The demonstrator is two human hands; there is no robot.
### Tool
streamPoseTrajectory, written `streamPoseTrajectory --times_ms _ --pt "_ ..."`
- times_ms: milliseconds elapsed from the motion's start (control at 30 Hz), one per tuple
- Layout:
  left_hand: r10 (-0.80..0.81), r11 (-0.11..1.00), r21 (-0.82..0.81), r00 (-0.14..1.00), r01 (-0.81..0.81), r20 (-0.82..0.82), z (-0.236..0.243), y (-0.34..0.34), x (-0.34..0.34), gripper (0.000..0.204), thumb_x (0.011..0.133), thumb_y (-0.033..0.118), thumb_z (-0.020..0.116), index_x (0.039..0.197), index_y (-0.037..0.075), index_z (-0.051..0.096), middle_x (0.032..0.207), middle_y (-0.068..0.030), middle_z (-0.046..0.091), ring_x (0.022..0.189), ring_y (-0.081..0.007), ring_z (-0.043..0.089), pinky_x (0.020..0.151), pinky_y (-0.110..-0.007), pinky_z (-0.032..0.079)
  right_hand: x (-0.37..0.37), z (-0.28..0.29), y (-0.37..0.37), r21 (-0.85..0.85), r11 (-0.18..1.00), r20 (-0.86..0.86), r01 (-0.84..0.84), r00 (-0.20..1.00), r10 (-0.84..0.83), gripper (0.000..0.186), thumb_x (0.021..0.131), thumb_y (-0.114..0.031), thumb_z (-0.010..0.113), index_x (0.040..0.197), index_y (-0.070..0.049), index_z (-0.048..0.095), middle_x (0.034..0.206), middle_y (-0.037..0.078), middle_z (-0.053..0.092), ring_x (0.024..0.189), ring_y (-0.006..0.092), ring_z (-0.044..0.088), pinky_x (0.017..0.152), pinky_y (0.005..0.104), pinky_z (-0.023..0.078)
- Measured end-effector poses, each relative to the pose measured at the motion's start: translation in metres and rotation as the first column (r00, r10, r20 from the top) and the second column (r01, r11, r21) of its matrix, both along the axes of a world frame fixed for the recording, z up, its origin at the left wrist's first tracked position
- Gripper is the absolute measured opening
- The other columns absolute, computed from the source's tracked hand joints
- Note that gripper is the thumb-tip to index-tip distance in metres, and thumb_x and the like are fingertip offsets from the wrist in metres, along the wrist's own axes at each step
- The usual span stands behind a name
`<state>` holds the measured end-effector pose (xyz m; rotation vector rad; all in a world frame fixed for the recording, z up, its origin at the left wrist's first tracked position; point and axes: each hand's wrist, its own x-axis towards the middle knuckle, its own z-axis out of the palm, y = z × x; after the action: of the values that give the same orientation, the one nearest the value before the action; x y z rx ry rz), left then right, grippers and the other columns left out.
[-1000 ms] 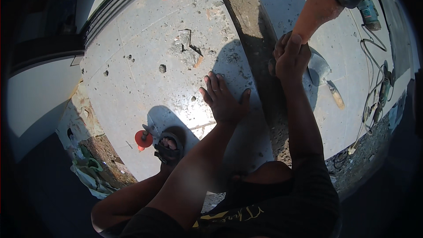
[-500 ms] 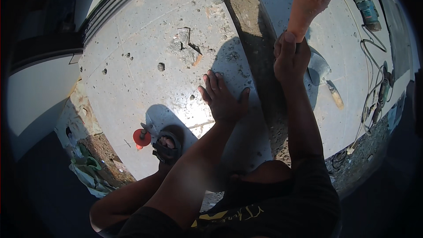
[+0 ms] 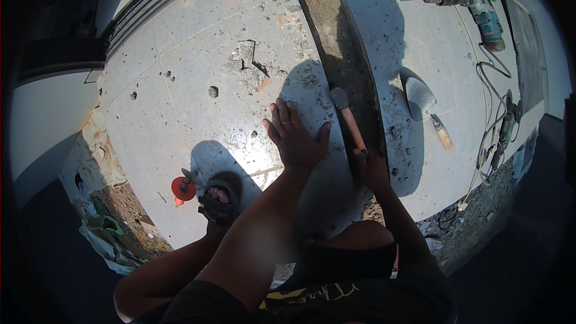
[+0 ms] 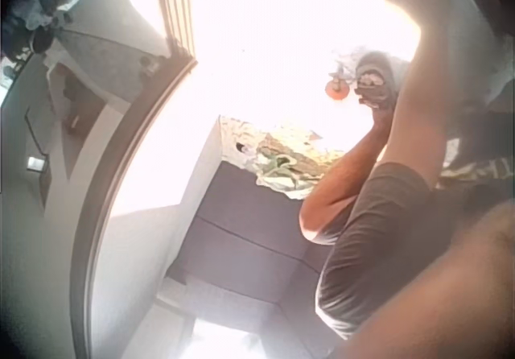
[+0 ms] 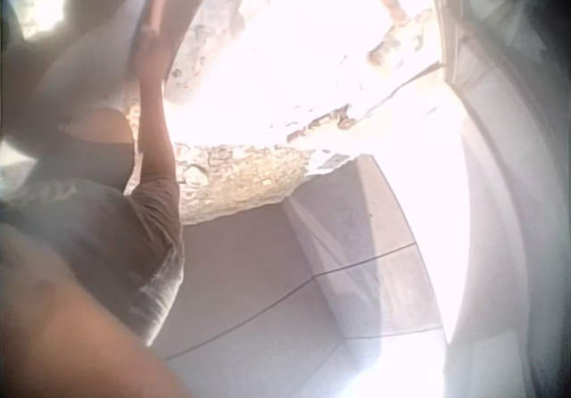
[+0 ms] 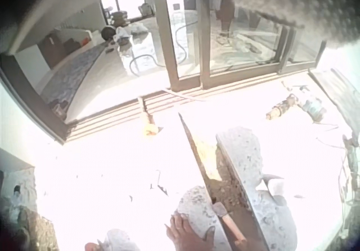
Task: The person clears dirt and debris from a trench in a tiled floor using a trowel and by hand, moving fragments aside and leveling the underlying surface.
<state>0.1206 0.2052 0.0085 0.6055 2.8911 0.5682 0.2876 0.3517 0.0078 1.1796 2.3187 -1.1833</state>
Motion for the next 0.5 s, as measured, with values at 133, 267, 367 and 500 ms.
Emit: streamPoseTrajectory --times_ms 133,267,367,500 --pt "-0.003 1.000 -0.003 1.000 0.003 -0.016 -0.001 -0.002 0.000 0.102 0.085 0.058 0.066 0.145 -0.016 0.029 0.156 -0.0323 0.023 0.151 -0.0475 0.011 0.119 -0.065 0.005 0.057 0.012 -0.018 -0.090 0.995 0.126 0.042 0.992 -0.031 0.067 0.096 -0.060 0.054 0.107 0.005 0.065 0.086 0.029 0.069 0.088 0.0484 0.069 0.073 0.0521 0.052" --pt "-0.019 1.000 -0.001 0.999 0.019 -0.026 0.000 0.002 0.002 0.101 0.086 0.059 0.063 0.144 -0.016 0.030 0.156 -0.0330 0.024 0.151 -0.0479 0.012 0.119 -0.065 0.006 0.134 -0.007 -0.047 -0.071 0.997 0.223 0.013 0.975 0.003 0.065 0.098 -0.058 0.052 0.112 0.005 0.061 0.092 0.029 0.068 0.090 0.0486 0.066 0.076 0.0531 0.051" --pt "-0.012 1.000 -0.016 0.999 0.011 -0.039 0.001 -0.001 0.001 0.100 0.087 0.059 0.062 0.144 -0.017 0.031 0.156 -0.0333 0.024 0.150 -0.0479 0.012 0.119 -0.065 0.006 0.166 -0.013 -0.066 0.048 0.999 0.233 -0.022 0.972 0.010 0.057 0.099 -0.051 0.053 0.112 0.004 0.059 0.102 0.026 0.066 0.099 0.0466 0.064 0.079 0.0536 0.050" --pt "-0.014 0.999 -0.038 0.998 0.012 -0.058 -0.002 -0.004 0.002 0.100 0.087 0.060 0.061 0.143 -0.017 0.032 0.156 -0.0331 0.024 0.150 -0.0477 0.013 0.119 -0.066 0.006 0.136 0.022 -0.050 0.121 0.984 0.107 -0.129 0.987 0.116 0.033 0.095 -0.030 0.062 0.106 0.001 0.061 0.100 0.023 0.064 0.099 0.0443 0.064 0.080 0.0507 0.052"
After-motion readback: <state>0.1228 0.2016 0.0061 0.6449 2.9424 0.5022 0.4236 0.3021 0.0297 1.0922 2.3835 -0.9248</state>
